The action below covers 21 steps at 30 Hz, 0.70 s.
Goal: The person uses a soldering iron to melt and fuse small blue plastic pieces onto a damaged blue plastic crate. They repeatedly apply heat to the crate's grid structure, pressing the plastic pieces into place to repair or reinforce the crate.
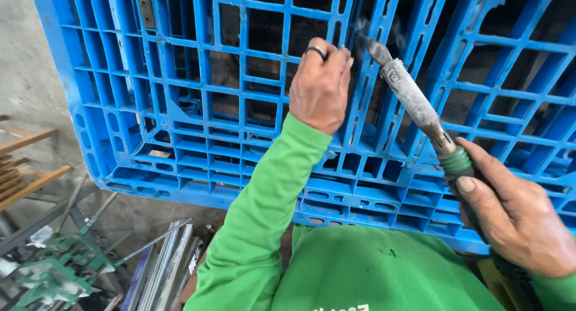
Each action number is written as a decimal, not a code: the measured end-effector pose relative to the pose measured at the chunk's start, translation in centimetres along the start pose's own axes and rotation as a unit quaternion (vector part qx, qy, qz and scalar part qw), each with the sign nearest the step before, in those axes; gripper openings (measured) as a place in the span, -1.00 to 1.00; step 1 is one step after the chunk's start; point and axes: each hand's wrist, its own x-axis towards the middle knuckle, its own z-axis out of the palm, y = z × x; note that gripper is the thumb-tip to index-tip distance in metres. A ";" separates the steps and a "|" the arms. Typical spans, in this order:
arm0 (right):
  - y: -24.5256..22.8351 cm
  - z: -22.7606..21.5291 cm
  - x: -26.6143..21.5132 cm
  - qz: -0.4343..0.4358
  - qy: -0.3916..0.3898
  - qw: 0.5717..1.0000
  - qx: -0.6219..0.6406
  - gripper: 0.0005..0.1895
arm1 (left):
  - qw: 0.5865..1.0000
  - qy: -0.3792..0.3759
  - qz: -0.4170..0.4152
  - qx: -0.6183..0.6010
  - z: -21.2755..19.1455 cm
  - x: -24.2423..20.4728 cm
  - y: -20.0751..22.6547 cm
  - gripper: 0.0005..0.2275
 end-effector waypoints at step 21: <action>2.1 8.5 -1.2 0.105 -0.226 0.715 0.653 -0.38 | 0.995 0.029 0.051 -0.085 -1.1 1.9 -2.1 -0.94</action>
